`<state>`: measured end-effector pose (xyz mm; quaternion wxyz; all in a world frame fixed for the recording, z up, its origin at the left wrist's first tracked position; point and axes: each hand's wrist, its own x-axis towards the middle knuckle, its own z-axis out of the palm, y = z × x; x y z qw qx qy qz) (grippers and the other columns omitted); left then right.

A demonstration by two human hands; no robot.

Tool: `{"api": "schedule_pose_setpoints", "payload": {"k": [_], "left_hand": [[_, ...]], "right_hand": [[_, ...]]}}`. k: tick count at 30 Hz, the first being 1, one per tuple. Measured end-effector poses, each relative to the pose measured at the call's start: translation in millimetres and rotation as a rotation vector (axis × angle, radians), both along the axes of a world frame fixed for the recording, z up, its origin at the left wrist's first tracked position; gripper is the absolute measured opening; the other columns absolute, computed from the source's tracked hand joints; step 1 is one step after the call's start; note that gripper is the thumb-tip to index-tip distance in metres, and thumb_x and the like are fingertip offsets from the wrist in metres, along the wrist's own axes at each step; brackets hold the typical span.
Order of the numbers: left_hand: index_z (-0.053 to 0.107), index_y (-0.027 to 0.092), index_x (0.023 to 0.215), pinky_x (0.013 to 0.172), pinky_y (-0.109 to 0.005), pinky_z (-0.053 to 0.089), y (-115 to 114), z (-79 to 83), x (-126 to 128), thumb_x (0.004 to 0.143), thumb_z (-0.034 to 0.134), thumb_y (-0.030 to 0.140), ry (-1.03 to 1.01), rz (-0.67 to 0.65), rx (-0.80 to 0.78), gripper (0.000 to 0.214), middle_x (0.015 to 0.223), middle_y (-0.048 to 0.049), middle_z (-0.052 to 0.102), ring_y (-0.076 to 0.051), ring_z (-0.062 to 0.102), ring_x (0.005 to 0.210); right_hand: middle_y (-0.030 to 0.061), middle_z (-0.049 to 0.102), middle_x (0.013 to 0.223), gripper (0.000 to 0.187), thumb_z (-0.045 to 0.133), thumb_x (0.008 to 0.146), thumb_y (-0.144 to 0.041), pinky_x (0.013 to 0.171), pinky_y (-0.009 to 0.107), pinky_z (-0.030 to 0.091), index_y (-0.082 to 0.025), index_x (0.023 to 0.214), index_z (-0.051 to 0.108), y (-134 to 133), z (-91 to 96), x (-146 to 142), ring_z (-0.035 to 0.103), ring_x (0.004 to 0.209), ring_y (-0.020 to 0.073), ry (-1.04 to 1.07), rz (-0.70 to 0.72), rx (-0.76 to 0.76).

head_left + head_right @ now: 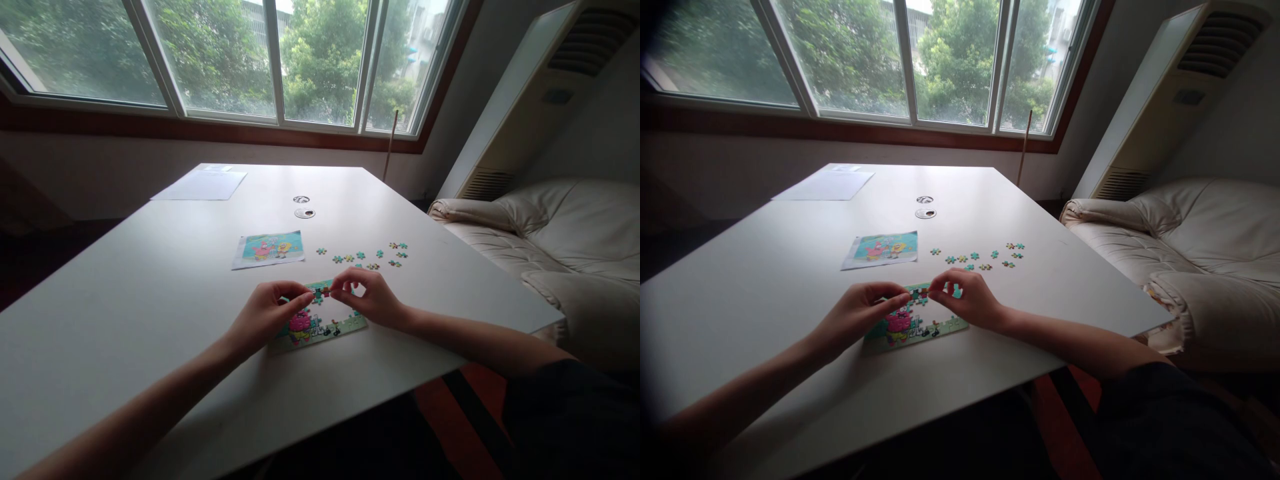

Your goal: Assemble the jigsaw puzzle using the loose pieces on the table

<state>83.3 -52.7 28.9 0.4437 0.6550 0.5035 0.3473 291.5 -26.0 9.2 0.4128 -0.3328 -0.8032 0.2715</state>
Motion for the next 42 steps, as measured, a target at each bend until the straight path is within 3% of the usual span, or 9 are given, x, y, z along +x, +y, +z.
{"api": "schedule_pose_setpoints", "payload": {"k": [14, 22, 27, 34, 42], "left_hand": [[0.07, 0.015, 0.075, 0.057, -0.025, 0.043, 0.6, -0.4, -1.4, 0.072, 0.064, 0.044, -0.018, 0.001, -0.001, 0.03, 0.068, -0.003, 0.064, -0.016, 0.055, 0.065], [0.07, 0.015, 0.075, 0.059, -0.025, 0.043, 1.2, -0.3, -1.2, 0.071, 0.064, 0.044, -0.014, -0.016, -0.049, 0.031, 0.069, -0.0031, 0.066, -0.016, 0.056, 0.065], [0.071, 0.014, 0.077, 0.058, -0.026, 0.044, 0.9, -0.7, -0.4, 0.072, 0.063, 0.045, -0.007, -0.041, -0.039, 0.033, 0.071, -0.004, 0.067, -0.017, 0.057, 0.066], [0.071, 0.012, 0.076, 0.056, -0.024, 0.042, 2.0, -4.5, 0.4, 0.074, 0.061, 0.046, 0.014, -0.07, -0.018, 0.035, 0.068, -0.0039, 0.066, -0.015, 0.055, 0.063], [0.071, 0.012, 0.076, 0.057, -0.024, 0.043, 2.7, -5.7, 0.1, 0.074, 0.062, 0.043, 0.021, -0.083, -0.006, 0.032, 0.07, -0.0049, 0.067, -0.016, 0.055, 0.064]], "right_hand": [[0.0009, 0.065, 0.074, 0.014, 0.07, 0.075, -0.032, 0.062, 0.026, 0.046, -0.02, 0.079, 0.064, -1.6, -2.3, -0.8, 0.054, 0.062, 0.0109, -0.012, 0.054, 0.086], [0.0026, 0.064, 0.085, 0.032, 0.072, 0.073, -0.032, 0.066, 0.027, 0.048, -0.022, 0.103, 0.064, -1.0, -3.3, -0.1, 0.055, 0.067, 0.012, -0.077, 0.122, 0.153], [0.0037, 0.063, 0.086, 0.027, 0.073, 0.072, -0.032, 0.063, 0.024, 0.048, -0.02, 0.095, 0.066, -2.4, -3.3, -0.4, 0.055, 0.066, 0.0113, -0.094, 0.154, 0.169], [0.0022, 0.063, 0.08, 0.027, 0.075, 0.069, -0.034, 0.065, 0.026, 0.046, -0.018, 0.087, 0.064, -2.3, -3.2, -1.5, 0.055, 0.064, 0.0108, -0.096, 0.068, 0.222], [0.0031, 0.066, 0.083, 0.023, 0.072, 0.073, -0.034, 0.068, 0.026, 0.046, -0.019, 0.089, 0.067, -1.6, -4.4, -1.7, 0.058, 0.066, 0.0112, -0.1, 0.052, 0.325]]}}
